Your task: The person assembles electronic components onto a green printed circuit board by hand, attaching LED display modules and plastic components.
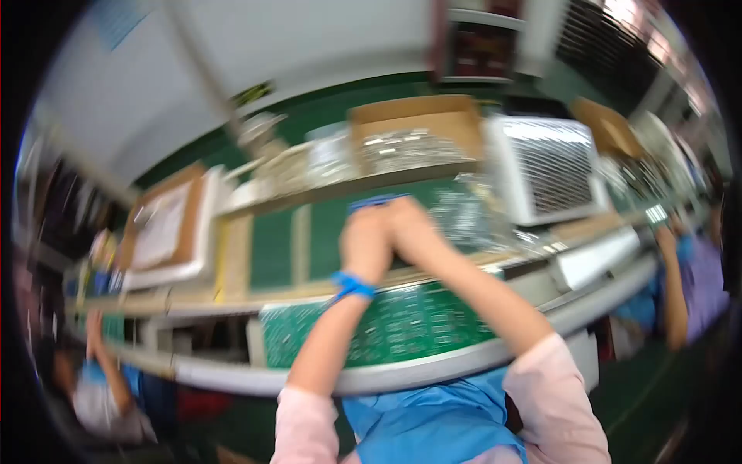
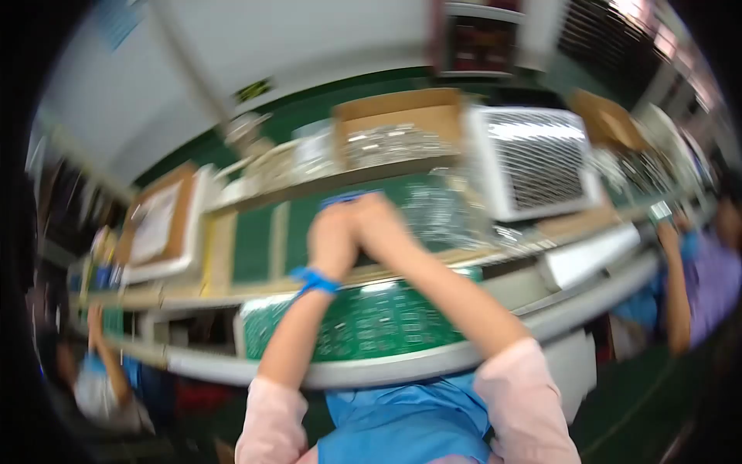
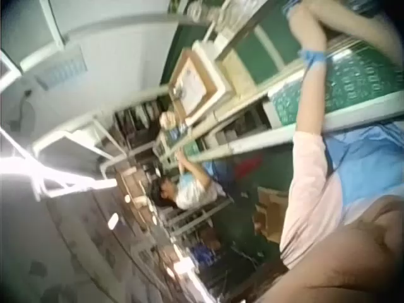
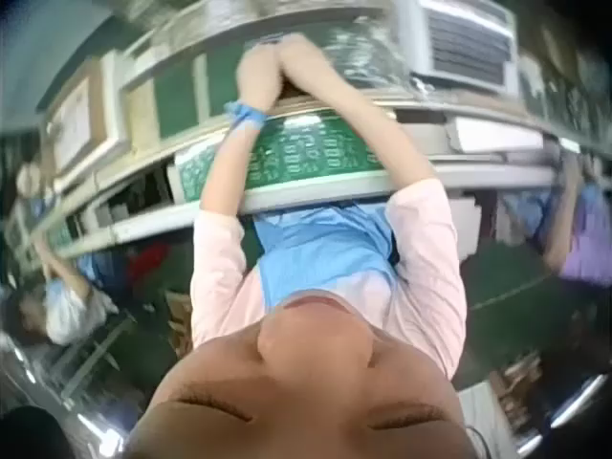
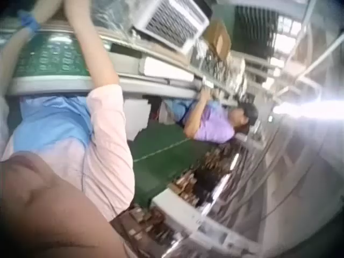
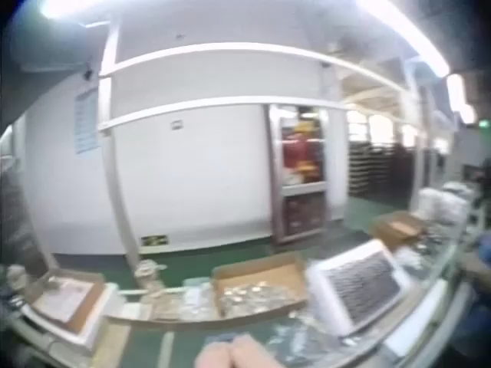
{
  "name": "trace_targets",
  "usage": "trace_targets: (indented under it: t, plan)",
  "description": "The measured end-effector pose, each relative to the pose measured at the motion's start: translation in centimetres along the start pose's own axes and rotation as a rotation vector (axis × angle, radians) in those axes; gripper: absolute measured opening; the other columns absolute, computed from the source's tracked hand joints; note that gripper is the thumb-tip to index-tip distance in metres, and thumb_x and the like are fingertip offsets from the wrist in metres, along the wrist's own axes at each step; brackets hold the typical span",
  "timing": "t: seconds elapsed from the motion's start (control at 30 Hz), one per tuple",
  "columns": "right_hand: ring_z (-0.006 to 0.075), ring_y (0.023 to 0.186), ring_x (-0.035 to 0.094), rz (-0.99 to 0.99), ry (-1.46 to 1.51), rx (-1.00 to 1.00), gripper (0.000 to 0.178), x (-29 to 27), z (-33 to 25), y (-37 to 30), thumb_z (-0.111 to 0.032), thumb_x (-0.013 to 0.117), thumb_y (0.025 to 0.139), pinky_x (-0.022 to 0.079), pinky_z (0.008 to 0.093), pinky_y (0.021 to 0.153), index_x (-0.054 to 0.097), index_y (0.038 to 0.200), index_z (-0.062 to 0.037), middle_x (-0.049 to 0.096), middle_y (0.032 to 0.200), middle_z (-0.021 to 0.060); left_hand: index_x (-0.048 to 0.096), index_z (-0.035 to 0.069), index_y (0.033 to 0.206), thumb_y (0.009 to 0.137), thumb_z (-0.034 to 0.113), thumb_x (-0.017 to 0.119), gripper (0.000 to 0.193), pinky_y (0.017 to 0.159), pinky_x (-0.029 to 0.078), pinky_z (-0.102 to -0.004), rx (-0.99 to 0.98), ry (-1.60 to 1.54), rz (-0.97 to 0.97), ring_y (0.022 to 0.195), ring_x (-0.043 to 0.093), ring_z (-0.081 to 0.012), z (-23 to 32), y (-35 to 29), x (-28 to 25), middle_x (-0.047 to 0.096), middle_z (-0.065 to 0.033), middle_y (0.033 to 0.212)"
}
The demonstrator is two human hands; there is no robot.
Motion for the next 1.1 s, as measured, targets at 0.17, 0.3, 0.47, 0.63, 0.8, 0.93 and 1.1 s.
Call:
trace_targets:
  t: [0.17,0.3,0.47,0.63,0.8,0.93,1.1]
  plan:
    - [0.0368,0.082,0.065,0.093,-0.048,0.263,0.013,0.1,0.4,-0.9,-0.013,0.062,0.076,0.055,0.0421,0.076,0.071,0.075,-0.0031,0.068,0.081,0.0207,0.07,0.006,0.09,0.09,0.013,0.052,0.019,0.079,0.05,-0.0452,0.205,0.019,0.047,0.091,0.065,-0.0352,-0.6,0.0,2.0,0.068,-0.0163,0.092]
    - [0.027,0.085,0.062,0.054,-0.353,0.18,0.014,0.8,-1.3,-0.1,-0.015,0.06,0.076,0.052,0.0357,0.076,0.069,0.075,-0.0041,0.066,0.083,0.0124,0.065,0.002,0.098,0.092,0.013,0.05,0.019,0.079,0.048,-0.0465,0.354,0.152,0.114,0.093,0.062,-0.0372,-1.9,-0.4,1.2,0.064,-0.0171,0.098]
    - [0.0254,0.09,0.061,0.012,-0.397,0.24,0.017,1.8,-1.6,0.0,-0.017,0.061,0.08,0.051,0.0355,0.075,0.072,0.08,-0.0038,0.066,0.085,0.0092,0.059,-0.001,0.102,0.092,0.008,0.053,0.015,0.078,0.047,-0.0466,0.131,0.073,-0.025,0.095,0.061,-0.0395,-1.0,-0.4,0.6,0.063,-0.0204,0.099]
    - [0.0249,0.087,0.061,0.086,-0.344,0.245,0.016,1.6,-1.9,0.5,-0.016,0.061,0.078,0.051,0.0337,0.073,0.071,0.077,-0.004,0.067,0.084,0.0097,0.058,-0.002,0.101,0.092,0.007,0.053,0.014,0.078,0.047,-0.0454,0.25,0.035,0.038,0.092,0.061,-0.0386,-2.3,-0.2,0.7,0.062,-0.0209,0.099]
    - [0.0279,0.086,0.062,0.076,-0.278,0.221,0.015,2.6,-0.9,0.3,-0.015,0.063,0.076,0.052,0.0369,0.073,0.07,0.071,-0.002,0.067,0.085,0.0133,0.057,-0.005,0.097,0.087,0.002,0.056,0.012,0.08,0.046,-0.0476,0.188,-0.057,0.083,0.094,0.059,-0.041,-0.9,-0.3,0.7,0.061,-0.0221,0.1]
    - [0.0291,0.088,0.061,0.05,-0.186,0.264,0.013,1.9,-1.1,1.0,-0.014,0.064,0.076,0.052,0.0368,0.074,0.069,0.07,-0.003,0.067,0.087,0.0137,0.06,-0.005,0.095,0.089,0.003,0.058,0.01,0.076,0.048,-0.0452,0.071,0.003,0.01,0.086,0.062,-0.038,-2.1,0.4,0.2,0.064,-0.0205,0.093]
    - [0.0376,0.078,0.067,0.207,0.2,0.52,0.009,0.3,-0.3,1.9,-0.009,0.068,0.07,0.054,0.0441,0.069,0.069,0.069,0.0008,0.067,0.077,0.0236,0.064,-0.005,0.096,0.092,0.005,0.058,0.011,0.076,0.05,-0.0435,0.053,-0.084,0.122,0.081,0.064,-0.0344,-1.5,0.9,-1.0,0.067,-0.0197,0.091]
Point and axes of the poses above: each hand's wrist, its own y-axis towards the middle knuckle, its own x-axis out of the palm, z = x × y, the point moved 2 cm from there along y, towards the middle knuckle
